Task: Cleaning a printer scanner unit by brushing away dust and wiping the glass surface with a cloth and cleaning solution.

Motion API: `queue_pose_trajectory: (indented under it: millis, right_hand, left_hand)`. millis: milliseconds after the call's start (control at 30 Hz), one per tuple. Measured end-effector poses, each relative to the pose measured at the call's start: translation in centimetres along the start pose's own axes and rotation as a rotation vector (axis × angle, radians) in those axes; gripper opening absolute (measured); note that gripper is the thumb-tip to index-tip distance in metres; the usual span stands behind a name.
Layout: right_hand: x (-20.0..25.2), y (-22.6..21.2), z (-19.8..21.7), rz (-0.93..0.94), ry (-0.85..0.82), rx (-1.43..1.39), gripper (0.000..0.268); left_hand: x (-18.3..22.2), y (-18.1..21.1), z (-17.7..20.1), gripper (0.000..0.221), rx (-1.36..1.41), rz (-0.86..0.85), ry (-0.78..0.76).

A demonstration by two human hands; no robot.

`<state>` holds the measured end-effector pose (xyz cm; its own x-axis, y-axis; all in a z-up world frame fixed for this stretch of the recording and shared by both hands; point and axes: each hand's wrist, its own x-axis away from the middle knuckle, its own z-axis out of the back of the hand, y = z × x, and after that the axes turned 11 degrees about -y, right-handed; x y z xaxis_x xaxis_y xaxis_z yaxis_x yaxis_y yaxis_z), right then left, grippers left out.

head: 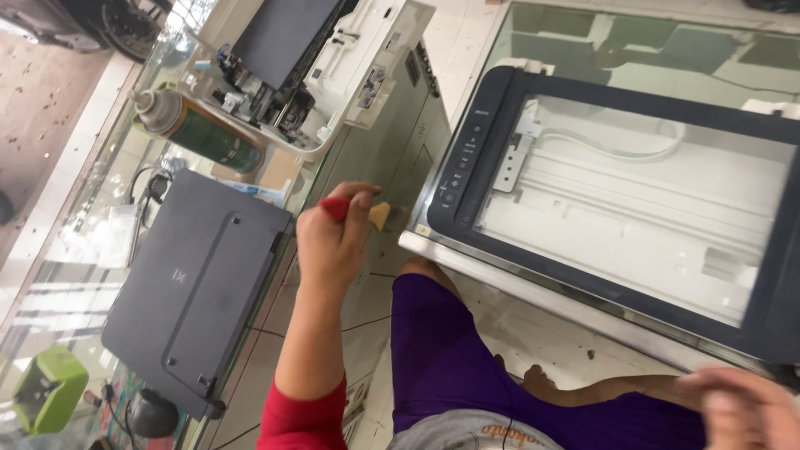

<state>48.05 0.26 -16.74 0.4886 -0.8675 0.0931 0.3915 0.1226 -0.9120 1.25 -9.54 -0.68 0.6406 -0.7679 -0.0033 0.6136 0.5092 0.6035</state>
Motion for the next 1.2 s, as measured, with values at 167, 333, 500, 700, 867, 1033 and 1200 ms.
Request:
queue_pose_trajectory:
  millis: [167,333,500,700,867,1033,1200]
  right_hand:
    - [-2.7,-6.7,-4.6,-0.401,-0.109,-0.11,0.032]
    - [-6.1,0.5,-4.2,-0.308,-0.244,-0.532,0.1]
    - [-6.7,0.6,-4.5,-0.435,-0.197,-0.58,0.096]
    - [-6.3,2.4,-4.7,-0.348,-0.112,-0.659,0.084]
    - [-6.5,2.0,-4.9,-0.342,-0.089,-0.713,0.076]
    - [-6.7,0.1,-5.4,-0.386,-0.048,-0.698,0.072]
    - [-7.1,-1.4,-5.3,-0.42,-0.03,-0.746,0.07]
  left_hand:
    - [3.4,-0.6,0.5,0.012,0.311,0.012,-0.115]
    - [0.2,-2.5,-3.3,0.05,0.164,-0.094,-0.166]
    - [-0.2,-2.6,-2.1,0.009,0.222,-0.22,0.09]
    - [-2.7,-2.5,-1.9,0.015,0.29,-0.025,-0.109]
    - [-5.1,-2.6,-2.2,0.019,0.508,-0.147,-0.4]
    - [-8.2,-1.4,-1.7,0.021,0.608,-0.339,-0.505]
    - [-14.1,3.1,-1.9,0.014,0.136,-0.131,-0.487]
